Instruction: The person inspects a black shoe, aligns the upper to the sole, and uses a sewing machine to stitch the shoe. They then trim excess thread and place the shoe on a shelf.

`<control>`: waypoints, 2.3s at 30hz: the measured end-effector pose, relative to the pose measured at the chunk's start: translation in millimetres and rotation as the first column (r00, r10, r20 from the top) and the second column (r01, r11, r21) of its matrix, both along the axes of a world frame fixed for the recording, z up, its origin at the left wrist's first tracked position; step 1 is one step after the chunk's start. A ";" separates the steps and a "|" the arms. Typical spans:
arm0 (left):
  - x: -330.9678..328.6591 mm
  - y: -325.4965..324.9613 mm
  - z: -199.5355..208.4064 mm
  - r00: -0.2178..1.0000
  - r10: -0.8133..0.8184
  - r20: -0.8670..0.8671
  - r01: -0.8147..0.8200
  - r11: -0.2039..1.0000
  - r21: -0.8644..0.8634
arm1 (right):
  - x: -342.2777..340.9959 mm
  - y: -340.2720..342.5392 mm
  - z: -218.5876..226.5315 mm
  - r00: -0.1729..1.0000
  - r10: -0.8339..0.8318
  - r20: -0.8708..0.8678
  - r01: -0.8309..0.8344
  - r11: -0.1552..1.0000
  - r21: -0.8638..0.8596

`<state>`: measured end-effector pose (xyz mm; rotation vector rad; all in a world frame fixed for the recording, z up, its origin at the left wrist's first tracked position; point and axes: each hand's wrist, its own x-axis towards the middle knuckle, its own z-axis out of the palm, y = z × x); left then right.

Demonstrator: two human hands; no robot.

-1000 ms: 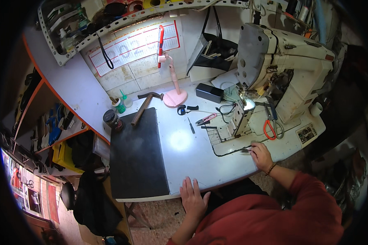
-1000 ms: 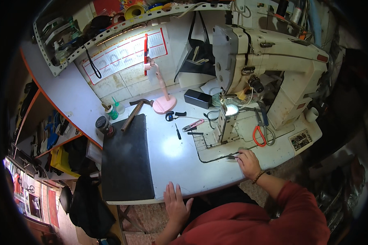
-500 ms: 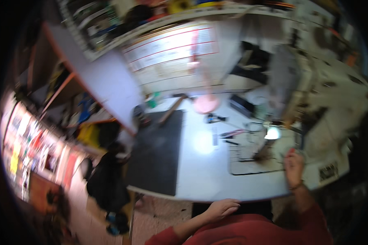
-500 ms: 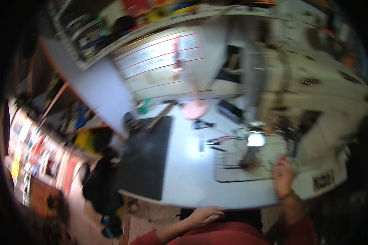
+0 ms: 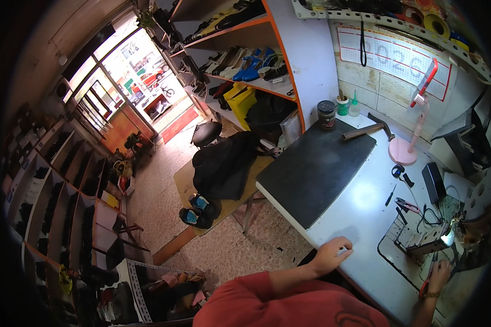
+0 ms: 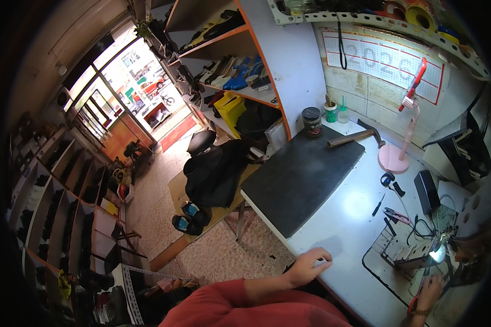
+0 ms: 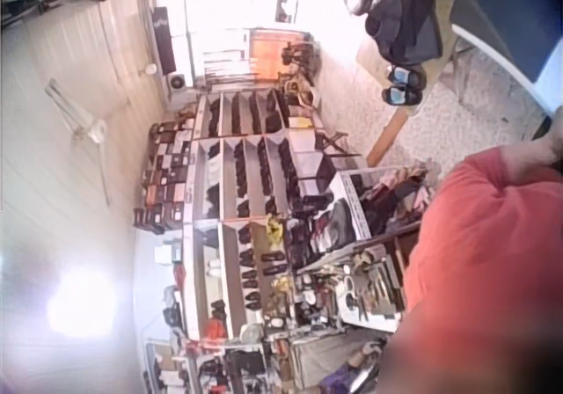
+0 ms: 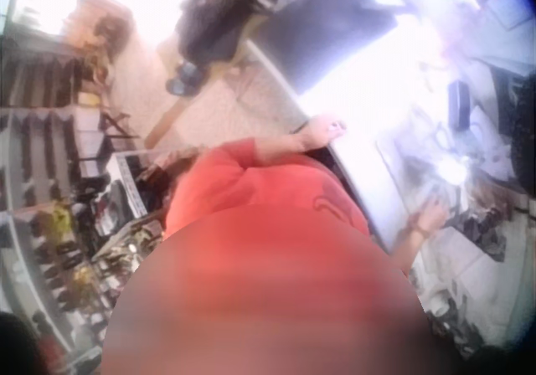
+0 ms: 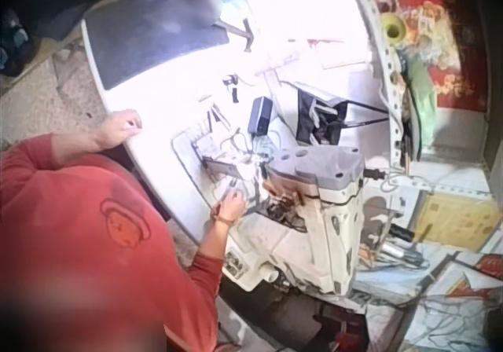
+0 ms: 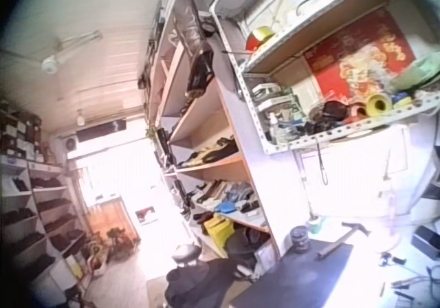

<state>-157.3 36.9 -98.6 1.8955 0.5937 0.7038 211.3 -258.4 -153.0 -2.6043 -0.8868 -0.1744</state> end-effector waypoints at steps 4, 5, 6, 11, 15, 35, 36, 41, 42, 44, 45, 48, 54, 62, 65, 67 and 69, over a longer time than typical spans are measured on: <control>-61.7 40.6 15.6 0.946 0.323 -0.011 -0.320 0.942 0.101 | -9.8 -0.5 1.2 0.997 -0.050 -0.056 0.050 0.999 -0.010; -81.5 60.0 17.6 0.916 0.401 0.011 -0.387 0.874 0.293 | -19.0 0.9 2.0 0.998 -0.058 -0.001 0.057 0.996 0.072; -103.0 84.8 18.3 0.875 0.483 0.039 -0.444 0.766 0.464 | -30.0 4.4 3.1 0.996 -0.069 0.056 0.059 0.986 0.156; -230.0 236.6 2.9 0.538 0.837 -0.094 -0.642 0.480 0.597 | -111.1 42.6 12.5 0.931 -0.041 0.361 -0.029 0.982 0.186; -316.7 344.9 -23.5 0.219 0.923 -0.315 -0.637 0.380 0.671 | -167.9 72.4 18.9 0.833 0.061 0.550 -0.123 0.990 0.076; -326.6 444.4 -58.0 0.203 0.962 -0.185 -0.786 0.273 0.555 | -213.7 151.1 12.4 0.874 0.442 0.204 -0.475 0.865 0.162; -313.8 436.7 -39.5 0.224 0.971 -0.080 -0.817 0.232 0.527 | -215.4 156.3 16.0 0.823 0.511 0.248 -0.550 0.826 0.124; -227.0 339.0 47.5 0.577 0.763 0.292 -0.757 0.364 0.544 | -227.3 209.7 49.7 0.857 0.512 -0.049 -0.456 0.801 0.389; -208.4 313.2 58.7 0.631 0.718 0.293 -0.729 0.419 0.541 | -231.3 223.1 58.5 0.823 0.561 -0.091 -0.473 0.764 0.439; -172.8 258.8 69.5 0.743 0.613 0.270 -0.646 0.551 0.528 | -242.1 248.4 73.1 0.743 0.648 -0.168 -0.484 0.693 0.534; -158.6 230.3 71.0 0.785 0.576 0.229 -0.602 0.622 0.500 | -247.1 260.5 77.9 0.684 0.677 -0.273 -0.391 0.656 0.646; -111.8 170.4 63.7 0.921 0.293 0.258 -0.390 0.658 0.644 | -254.5 289.3 79.1 0.369 0.739 -0.564 0.059 0.587 0.807; -64.6 98.1 29.2 0.998 0.052 -0.029 -0.021 0.763 0.646 | -251.9 293.2 51.4 -0.133 0.541 -0.830 0.717 0.631 0.296; -50.2 79.8 22.3 0.990 -0.135 -0.032 0.126 0.772 0.623 | -256.2 292.2 50.9 -0.022 0.550 -0.835 0.599 0.676 0.430; -41.1 79.7 32.3 0.973 -0.213 -0.091 0.223 0.746 0.628 | -258.8 293.8 61.7 -0.048 0.579 -0.814 0.571 0.684 0.453; -32.5 77.1 38.9 0.958 -0.277 -0.079 0.247 0.653 0.716 | -260.3 294.5 67.9 -0.035 0.600 -0.799 0.560 0.674 0.481; -23.9 77.4 44.8 0.937 -0.341 -0.074 0.262 0.548 0.794 | -258.2 291.5 73.0 -0.211 0.767 -0.606 0.655 0.571 0.495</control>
